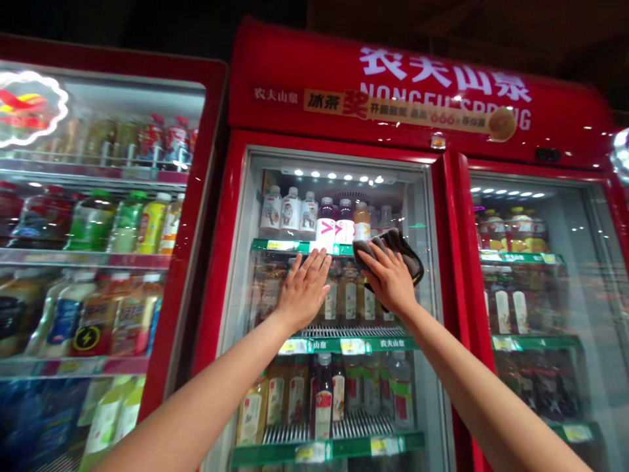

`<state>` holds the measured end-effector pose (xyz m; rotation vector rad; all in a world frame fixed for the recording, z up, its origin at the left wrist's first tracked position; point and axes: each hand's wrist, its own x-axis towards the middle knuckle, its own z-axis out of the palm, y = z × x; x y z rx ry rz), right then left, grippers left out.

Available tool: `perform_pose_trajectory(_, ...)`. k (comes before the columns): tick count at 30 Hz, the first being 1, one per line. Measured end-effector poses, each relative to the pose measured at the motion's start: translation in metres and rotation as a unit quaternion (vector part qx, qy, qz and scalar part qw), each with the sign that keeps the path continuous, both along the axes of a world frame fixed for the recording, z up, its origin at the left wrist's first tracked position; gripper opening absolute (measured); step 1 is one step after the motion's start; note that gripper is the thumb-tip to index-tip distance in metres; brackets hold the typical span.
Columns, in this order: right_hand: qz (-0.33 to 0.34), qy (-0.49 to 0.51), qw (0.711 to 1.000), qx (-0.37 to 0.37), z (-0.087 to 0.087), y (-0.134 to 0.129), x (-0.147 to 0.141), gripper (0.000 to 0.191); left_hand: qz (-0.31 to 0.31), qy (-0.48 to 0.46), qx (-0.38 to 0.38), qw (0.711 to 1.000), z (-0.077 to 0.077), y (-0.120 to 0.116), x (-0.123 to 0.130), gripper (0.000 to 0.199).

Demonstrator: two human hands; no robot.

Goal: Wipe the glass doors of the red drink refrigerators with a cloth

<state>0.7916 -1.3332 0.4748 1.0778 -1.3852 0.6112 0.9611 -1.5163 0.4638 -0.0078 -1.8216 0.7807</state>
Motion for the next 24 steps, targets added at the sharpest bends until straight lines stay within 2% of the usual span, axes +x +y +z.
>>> perform_pose_trajectory(2, 0.013, -0.02, 0.998, -0.056, 0.013, -0.003, -0.003, 0.045, 0.0, -0.006, -0.036, 0.999, -0.016, -0.012, 0.017, 0.075)
perform_pose_trajectory(4, 0.017, -0.045, 0.992, -0.12, 0.03, -0.019, 0.004, 0.046, 0.003, -0.014, -0.075, 0.997, -0.029, -0.026, 0.034, 0.073)
perform_pose_trajectory(6, 0.012, -0.048, 0.99, -0.131, 0.038, -0.036, 0.017, 0.047, 0.011, -0.022, -0.105, 0.994, -0.037, -0.038, 0.049, 0.069)
perform_pose_trajectory(9, -0.001, 0.001, 0.999, -0.042, 0.029, -0.044, 0.033, 0.048, 0.034, -0.007, -0.097, 0.995, -0.038, -0.054, 0.064, 0.067)
perform_pose_trajectory(12, -0.009, 0.053, 0.998, 0.035, 0.014, -0.03, 0.027, 0.047, 0.045, 0.01, -0.074, 0.996, -0.036, -0.064, 0.07, 0.069)
perform_pose_trajectory(15, -0.006, 0.045, 0.999, -0.014, 0.021, -0.025, 0.016, 0.044, 0.041, 0.01, -0.071, 0.997, -0.038, -0.068, 0.069, 0.068)
perform_pose_trajectory(19, -0.006, -0.014, 0.991, -0.131, 0.046, -0.059, 0.036, 0.046, 0.039, 0.012, -0.066, 0.997, -0.041, -0.068, 0.068, 0.068)
perform_pose_trajectory(21, -0.006, -0.013, 0.992, -0.123, 0.046, -0.078, 0.055, 0.048, 0.041, 0.007, -0.06, 0.997, -0.042, -0.067, 0.069, 0.068)
perform_pose_trajectory(24, -0.004, 0.028, 0.999, -0.044, 0.029, -0.082, 0.07, 0.048, 0.042, -0.004, -0.053, 0.998, -0.042, -0.066, 0.07, 0.069)
